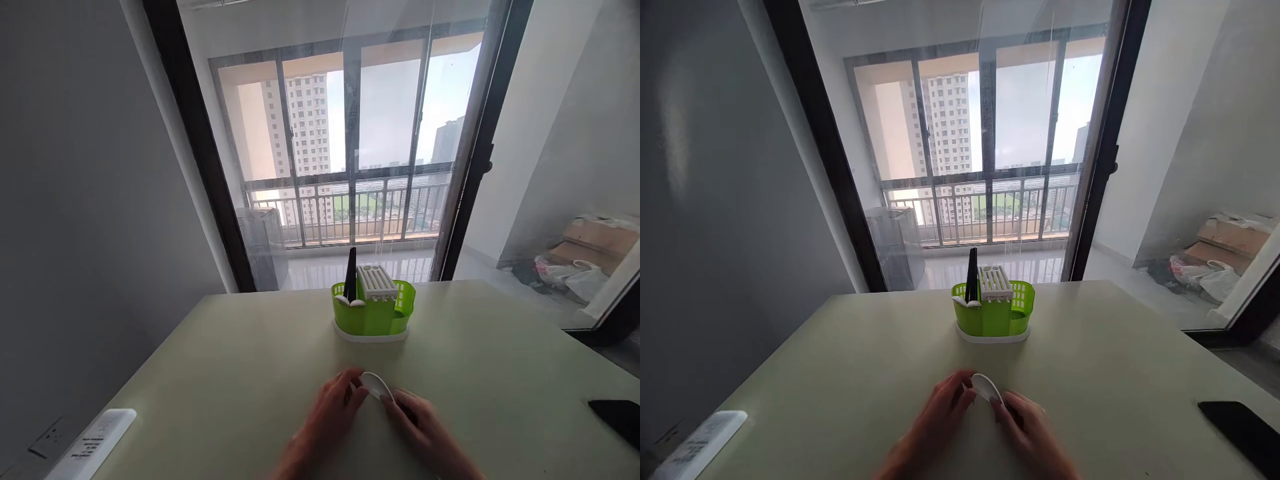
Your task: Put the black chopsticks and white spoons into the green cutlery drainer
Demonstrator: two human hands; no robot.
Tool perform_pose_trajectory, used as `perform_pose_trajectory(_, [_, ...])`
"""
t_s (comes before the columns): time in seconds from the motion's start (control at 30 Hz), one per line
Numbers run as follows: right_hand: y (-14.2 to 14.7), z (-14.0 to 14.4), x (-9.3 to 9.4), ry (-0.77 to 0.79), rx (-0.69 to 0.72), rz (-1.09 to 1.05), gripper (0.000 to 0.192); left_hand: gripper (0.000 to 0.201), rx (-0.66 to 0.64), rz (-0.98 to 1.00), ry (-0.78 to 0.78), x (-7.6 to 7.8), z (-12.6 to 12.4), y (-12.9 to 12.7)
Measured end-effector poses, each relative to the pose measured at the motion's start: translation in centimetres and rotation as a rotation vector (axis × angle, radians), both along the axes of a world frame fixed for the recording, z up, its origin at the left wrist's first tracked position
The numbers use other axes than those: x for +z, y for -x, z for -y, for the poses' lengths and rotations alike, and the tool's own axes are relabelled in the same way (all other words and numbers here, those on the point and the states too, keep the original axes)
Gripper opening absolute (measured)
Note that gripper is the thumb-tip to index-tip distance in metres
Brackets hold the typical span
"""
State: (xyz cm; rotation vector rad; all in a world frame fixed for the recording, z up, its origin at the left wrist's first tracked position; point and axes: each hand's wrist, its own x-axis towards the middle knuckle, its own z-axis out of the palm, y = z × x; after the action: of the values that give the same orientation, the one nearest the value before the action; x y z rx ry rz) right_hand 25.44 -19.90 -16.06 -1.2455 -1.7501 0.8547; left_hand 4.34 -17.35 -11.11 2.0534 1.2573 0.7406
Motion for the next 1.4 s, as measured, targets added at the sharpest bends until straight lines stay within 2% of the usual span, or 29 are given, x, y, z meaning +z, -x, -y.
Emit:
perform_pose_trajectory(0.1, [-0.2, 0.1, 0.2, 0.015, 0.073, -0.040, 0.056, 0.023, 0.032, 0.023, 0.003, -0.2, 0.6, -1.3])
perform_pose_trajectory(0.17, [-0.2, 0.2, 0.6, 0.041, 0.113, -0.056, 0.055, 0.025, 0.022, 0.030, -0.017, 0.2, 0.7, -1.6])
perform_pose_trajectory(0.3, [-0.1, 0.5, 1.4, 0.092, 0.094, -0.181, 0.051, 0.034, -0.017, 0.053, -0.028, 2.4, 0.3, 0.0])
perform_pose_trajectory(0.4, [0.0, 0.5, 1.4, 0.096, 0.040, -0.266, 0.054, 0.035, 0.069, 0.138, -0.116, 5.4, -0.7, 2.7])
perform_pose_trajectory(0.53, [0.7, 0.4, 0.7, 0.116, -0.036, -0.311, 0.056, 0.036, 0.416, 0.371, -0.323, 11.2, -2.7, 5.7])
perform_pose_trajectory(0.6, [1.0, 0.2, 0.4, 0.136, -0.058, -0.313, 0.059, 0.037, 0.536, 0.433, -0.431, 13.9, -4.1, 6.5])
perform_pose_trajectory(0.7, [1.0, 0.0, 0.3, 0.160, -0.040, -0.285, 0.062, 0.039, 0.592, 0.407, -0.520, 15.9, -6.8, 7.0])
perform_pose_trajectory(0.77, [0.8, -0.1, 0.4, 0.172, -0.012, -0.260, 0.061, 0.040, 0.570, 0.289, -0.555, 15.9, -8.8, 7.1])
perform_pose_trajectory(0.9, [0.5, -0.4, 0.5, 0.169, -0.013, -0.249, 0.058, 0.044, 0.465, -0.084, -0.614, 14.5, -12.1, 6.7])
perform_pose_trajectory(0.97, [0.6, -0.5, 0.3, 0.164, -0.015, -0.257, 0.058, 0.043, 0.396, -0.171, -0.610, 13.8, -12.9, 6.2])
perform_pose_trajectory(1.17, [0.7, -0.5, 0.4, 0.142, -0.014, -0.219, 0.053, 0.032, 0.238, -0.272, -0.544, 12.9, -13.6, 4.1])
perform_pose_trajectory(1.4, [0.8, -0.6, 0.2, 0.071, -0.033, -0.215, 0.044, 0.026, 0.167, -0.279, -0.453, 12.0, -14.1, 2.9])
